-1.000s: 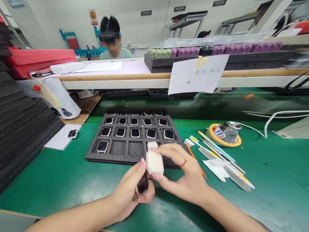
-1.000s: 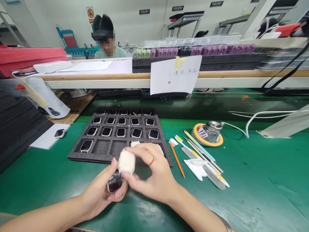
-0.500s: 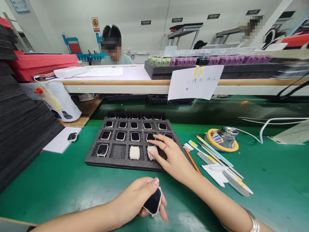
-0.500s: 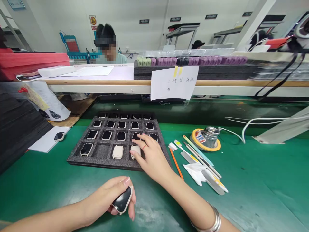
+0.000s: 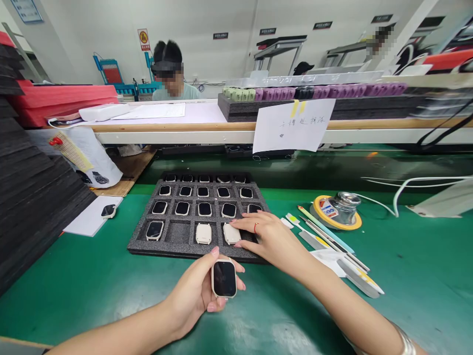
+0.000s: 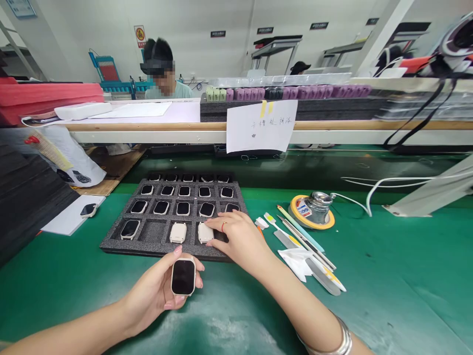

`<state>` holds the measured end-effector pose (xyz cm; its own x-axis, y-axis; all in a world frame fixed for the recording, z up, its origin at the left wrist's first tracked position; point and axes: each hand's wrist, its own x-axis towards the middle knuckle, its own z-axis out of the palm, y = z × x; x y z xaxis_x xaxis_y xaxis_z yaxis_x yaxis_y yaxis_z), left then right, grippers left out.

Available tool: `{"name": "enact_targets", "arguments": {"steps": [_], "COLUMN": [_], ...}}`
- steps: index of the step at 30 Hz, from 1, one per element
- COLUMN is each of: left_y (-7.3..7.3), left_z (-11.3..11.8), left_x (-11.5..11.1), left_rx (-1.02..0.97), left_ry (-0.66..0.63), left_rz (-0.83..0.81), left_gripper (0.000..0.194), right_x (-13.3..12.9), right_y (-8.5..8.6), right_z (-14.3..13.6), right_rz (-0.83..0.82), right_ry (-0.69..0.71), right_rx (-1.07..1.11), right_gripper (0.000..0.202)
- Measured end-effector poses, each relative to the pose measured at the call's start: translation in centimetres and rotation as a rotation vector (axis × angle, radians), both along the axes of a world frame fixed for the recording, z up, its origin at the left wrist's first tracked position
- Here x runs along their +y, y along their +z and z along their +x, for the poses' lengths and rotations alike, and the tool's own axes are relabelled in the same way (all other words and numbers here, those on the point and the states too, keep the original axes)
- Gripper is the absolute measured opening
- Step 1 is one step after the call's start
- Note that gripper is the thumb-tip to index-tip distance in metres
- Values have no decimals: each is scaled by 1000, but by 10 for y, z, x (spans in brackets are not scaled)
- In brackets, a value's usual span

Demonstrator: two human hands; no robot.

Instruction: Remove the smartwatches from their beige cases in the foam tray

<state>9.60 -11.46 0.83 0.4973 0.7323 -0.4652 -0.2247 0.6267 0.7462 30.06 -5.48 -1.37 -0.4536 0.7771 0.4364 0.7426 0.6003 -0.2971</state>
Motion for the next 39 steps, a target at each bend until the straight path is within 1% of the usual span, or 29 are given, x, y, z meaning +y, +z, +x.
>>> {"name": "enact_targets", "arguments": {"steps": [6,11,14,16,20,25,30,32,34,35,36,37,38,39], "left_y": [-1,-3,-3,-4,-4,-4,-3,-3,-3,-3,-3,-3,-3,-3], "left_z": [2,-1,-3,-3,-3,-4,-6,-7,-8,-8,-8,-7,-7,-6], "left_x": [-5,0,2,2,0,0,1,1,0,0,0,0,-1,0], "left_rx": [-20,-52,-64,-75,-98,-156,-224,-244,-266,-278,-290,-301,-310,-321], "left_ry": [-37,16,46,47,33,55,98,98,96,100,103,109,119,130], "left_rz": [-31,-25,-29,-32,-39,-64,-65,-58,-57,-60,-66,-75,-85,-97], "left_gripper": [54,51,49,48,47,47,47,47,48,48,47,47,46,45], "right_x": [-2,-3,-1,0,0,-4,-7,-11,-20,-26,-32,-38,-44,-49], "right_y": [8,8,6,6,8,9,7,10,16,19,23,26,28,30], "right_z": [0,2,5,7,7,2,1,-1,-7,-11,-16,-21,-26,-30], "right_rz": [20,53,78,83,30,-56,-69,-47,-24,-13,0,17,48,73], "right_ry": [17,68,62,43,64,107,121,123,154,188,242,295,340,367], "right_rx": [-86,-89,-71,-50,-37,-54,-19,51,236,344,431,464,452,425], "right_gripper": [39,33,26,27,22,28,30,26,22,23,28,36,39,37]}}
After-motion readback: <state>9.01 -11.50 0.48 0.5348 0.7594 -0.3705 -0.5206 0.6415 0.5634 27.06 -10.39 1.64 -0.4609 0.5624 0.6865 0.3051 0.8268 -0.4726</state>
